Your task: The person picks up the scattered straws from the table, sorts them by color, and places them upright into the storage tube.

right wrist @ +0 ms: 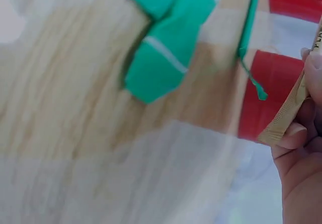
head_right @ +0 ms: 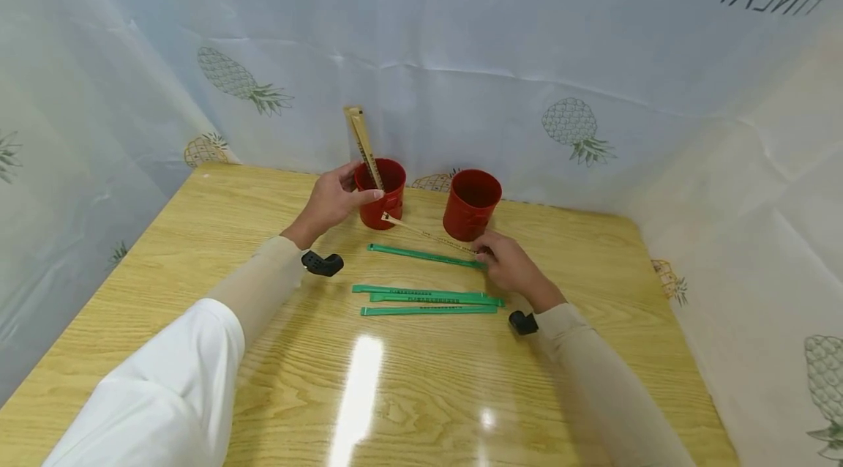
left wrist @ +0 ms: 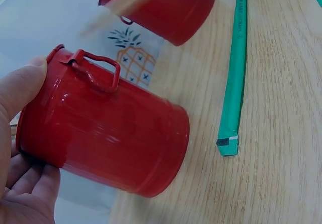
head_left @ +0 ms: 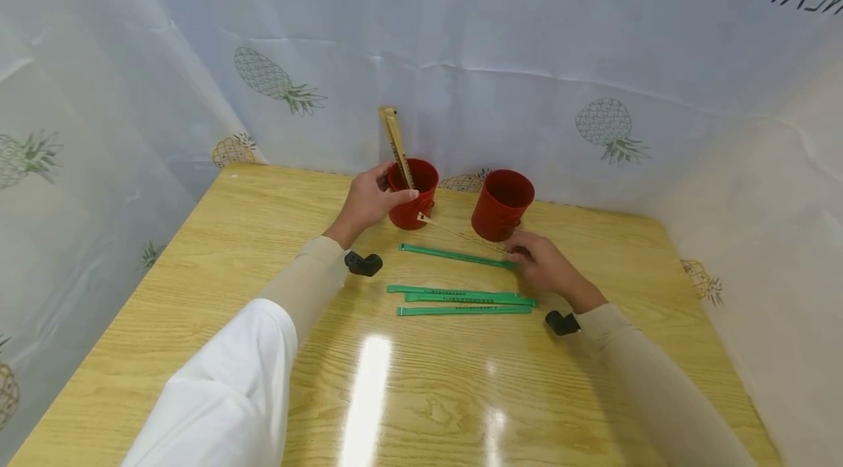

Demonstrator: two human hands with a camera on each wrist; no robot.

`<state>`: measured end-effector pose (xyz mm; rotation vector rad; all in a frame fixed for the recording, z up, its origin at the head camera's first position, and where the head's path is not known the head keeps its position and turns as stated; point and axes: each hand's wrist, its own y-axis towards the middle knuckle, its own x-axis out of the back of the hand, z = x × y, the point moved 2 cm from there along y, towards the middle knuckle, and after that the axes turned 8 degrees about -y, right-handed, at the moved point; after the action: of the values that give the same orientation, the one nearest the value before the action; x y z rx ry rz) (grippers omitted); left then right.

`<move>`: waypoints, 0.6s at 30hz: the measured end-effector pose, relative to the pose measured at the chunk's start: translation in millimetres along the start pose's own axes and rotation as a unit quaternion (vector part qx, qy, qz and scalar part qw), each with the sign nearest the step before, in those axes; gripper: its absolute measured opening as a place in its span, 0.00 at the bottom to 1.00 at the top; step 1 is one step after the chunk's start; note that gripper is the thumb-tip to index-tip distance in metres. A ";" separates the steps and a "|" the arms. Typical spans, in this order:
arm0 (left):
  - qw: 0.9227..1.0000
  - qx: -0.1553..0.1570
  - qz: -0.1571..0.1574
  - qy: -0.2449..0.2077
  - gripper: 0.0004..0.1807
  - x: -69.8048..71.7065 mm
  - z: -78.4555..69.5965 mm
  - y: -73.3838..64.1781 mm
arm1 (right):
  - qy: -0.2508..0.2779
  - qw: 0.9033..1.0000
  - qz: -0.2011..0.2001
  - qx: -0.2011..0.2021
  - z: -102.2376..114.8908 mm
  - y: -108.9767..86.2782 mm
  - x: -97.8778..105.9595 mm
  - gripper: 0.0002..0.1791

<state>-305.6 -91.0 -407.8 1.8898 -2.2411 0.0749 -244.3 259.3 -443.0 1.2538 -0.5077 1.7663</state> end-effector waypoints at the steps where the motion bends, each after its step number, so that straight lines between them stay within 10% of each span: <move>1: 1.000 0.001 -0.001 0.001 0.40 0.1 -0.7 -0.1 | 0.005 1.000 -0.006 0.000 1.8 -0.9 1.7 0.07; 18: 1.000 -0.002 0.005 -0.007 0.37 0.2 -3.3 -3.4 | 0.190 0.980 -0.060 -0.025 70.3 49.8 22.9 0.04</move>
<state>-301.9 -91.2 -404.9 1.8833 -2.2575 0.0595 -250.4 191.0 -386.1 0.8631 -0.2476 1.8212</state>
